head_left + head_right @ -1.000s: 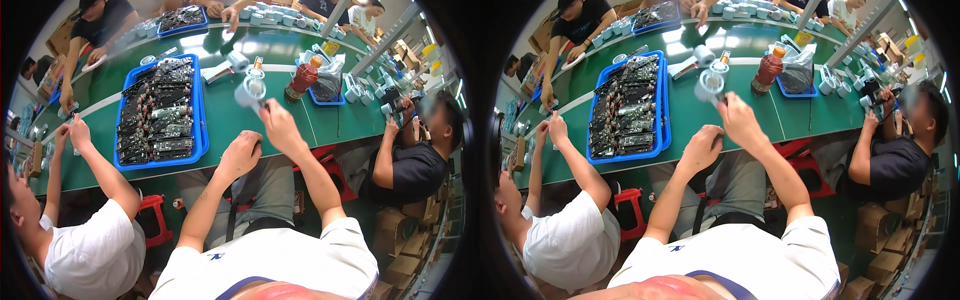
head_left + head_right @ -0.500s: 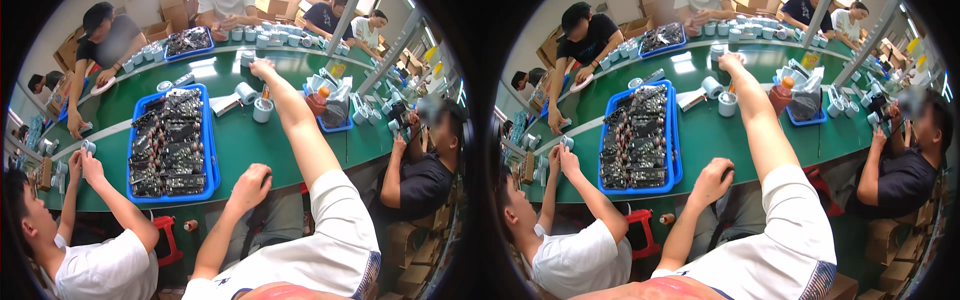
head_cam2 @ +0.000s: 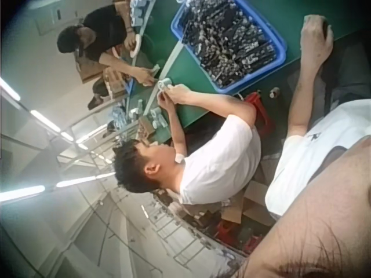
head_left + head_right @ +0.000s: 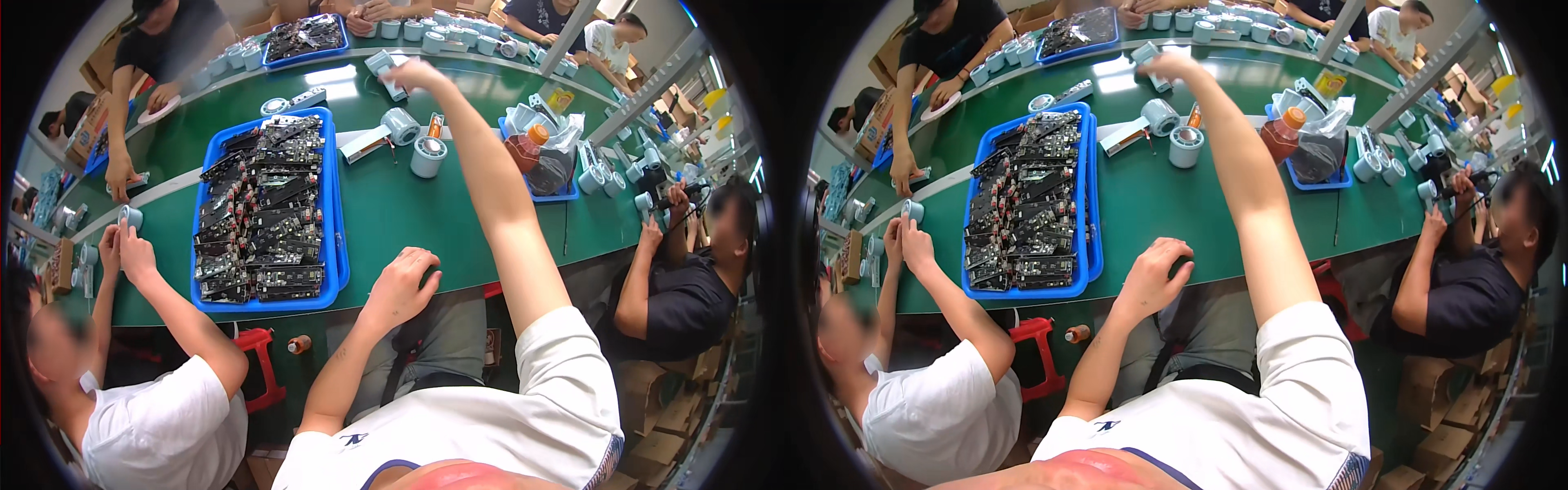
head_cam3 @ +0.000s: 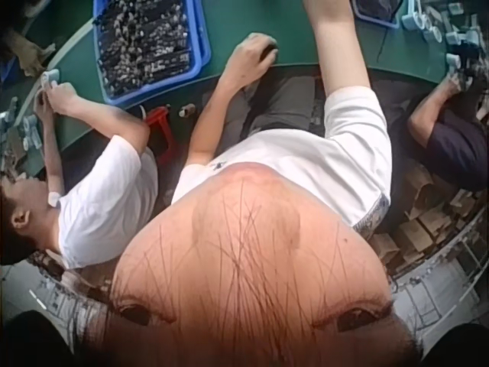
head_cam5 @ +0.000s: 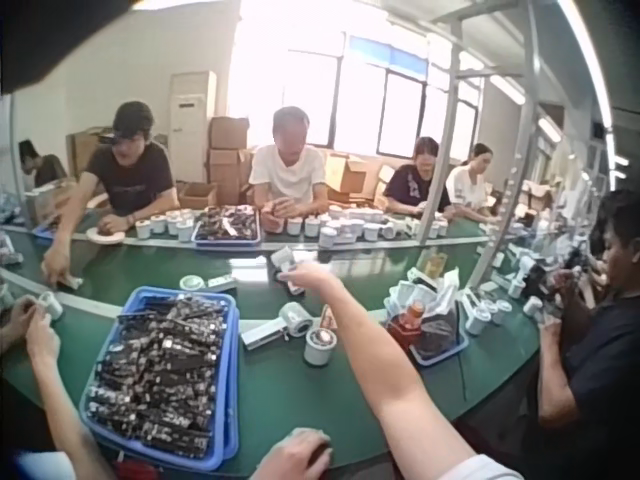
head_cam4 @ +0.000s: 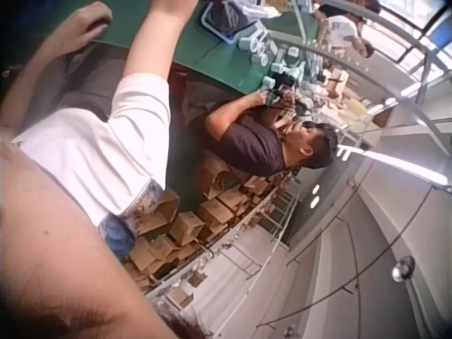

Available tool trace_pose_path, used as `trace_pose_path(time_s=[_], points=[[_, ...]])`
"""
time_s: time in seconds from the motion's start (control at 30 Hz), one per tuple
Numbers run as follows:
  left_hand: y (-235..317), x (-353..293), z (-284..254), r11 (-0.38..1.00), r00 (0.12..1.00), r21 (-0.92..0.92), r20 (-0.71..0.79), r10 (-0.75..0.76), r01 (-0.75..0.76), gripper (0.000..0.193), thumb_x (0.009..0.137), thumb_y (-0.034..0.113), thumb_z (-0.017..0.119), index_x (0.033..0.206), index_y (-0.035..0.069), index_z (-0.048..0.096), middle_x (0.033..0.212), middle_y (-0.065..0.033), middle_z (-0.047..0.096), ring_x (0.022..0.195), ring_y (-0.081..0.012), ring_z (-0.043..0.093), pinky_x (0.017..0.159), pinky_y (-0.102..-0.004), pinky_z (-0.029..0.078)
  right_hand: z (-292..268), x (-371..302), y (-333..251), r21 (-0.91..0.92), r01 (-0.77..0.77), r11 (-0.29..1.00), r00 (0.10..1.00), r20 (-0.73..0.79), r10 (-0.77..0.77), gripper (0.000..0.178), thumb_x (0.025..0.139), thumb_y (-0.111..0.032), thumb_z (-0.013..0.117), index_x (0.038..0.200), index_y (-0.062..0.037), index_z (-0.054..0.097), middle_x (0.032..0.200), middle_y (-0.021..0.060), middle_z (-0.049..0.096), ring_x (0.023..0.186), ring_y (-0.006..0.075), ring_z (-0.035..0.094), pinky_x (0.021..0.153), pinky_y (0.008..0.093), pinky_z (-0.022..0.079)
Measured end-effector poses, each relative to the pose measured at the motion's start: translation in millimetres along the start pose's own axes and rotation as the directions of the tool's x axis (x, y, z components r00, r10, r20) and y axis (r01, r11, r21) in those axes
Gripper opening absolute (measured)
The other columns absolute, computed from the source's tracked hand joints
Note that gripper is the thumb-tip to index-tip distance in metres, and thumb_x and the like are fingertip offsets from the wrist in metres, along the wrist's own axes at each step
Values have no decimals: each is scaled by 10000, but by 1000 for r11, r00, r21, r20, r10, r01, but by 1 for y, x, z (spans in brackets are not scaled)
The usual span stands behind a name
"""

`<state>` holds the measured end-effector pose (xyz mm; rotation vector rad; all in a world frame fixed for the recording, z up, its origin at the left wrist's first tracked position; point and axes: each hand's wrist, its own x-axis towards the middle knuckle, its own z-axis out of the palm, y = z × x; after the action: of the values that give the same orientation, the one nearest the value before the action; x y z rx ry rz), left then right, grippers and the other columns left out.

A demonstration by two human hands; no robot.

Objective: Assembling small electronic components onto a panel at a manufacturing workstation.

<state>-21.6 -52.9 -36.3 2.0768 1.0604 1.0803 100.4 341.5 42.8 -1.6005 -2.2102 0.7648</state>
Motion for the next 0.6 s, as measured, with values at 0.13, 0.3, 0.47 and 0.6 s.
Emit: trace_pose_path(time_s=[0.13,0.3,0.47,0.6], points=[[-7,-10,0,1000,999,-12,-50,0,-1,141,874,68,678,987,1,627,1010,-166,679,1018,-355,645,890,-427,521,44,-83,-53,-487,-98,868,964,172,205,784,790,-711,669,1361,-176,612,1181,167,706,998,301,688,850,428,535],[-4,-6,2,999,999,-16,-17,40,-41,133,881,78,672,986,4,638,1000,-159,685,1005,-353,643,883,-429,519,37,-132,-31,-231,21,973,981,193,25,783,787,-684,692,1341,-142,579,1177,183,680,1046,317,678,883,438,541],[-4,-9,-1,1000,1000,-27,-22,-5,4,132,896,105,664,959,-10,647,967,-170,689,1006,-337,650,880,-429,526,31,-173,-65,-260,-180,949,915,310,258,778,812,-655,691,1333,-89,572,1179,193,675,1085,326,668,899,458,538],[-4,-5,-2,998,999,-63,-31,-31,29,125,894,102,664,949,-10,658,943,-169,695,971,-335,661,856,-425,533,52,-188,-44,-432,24,902,970,229,83,715,863,-605,666,1327,-65,592,1209,199,674,1145,323,652,945,441,528]])
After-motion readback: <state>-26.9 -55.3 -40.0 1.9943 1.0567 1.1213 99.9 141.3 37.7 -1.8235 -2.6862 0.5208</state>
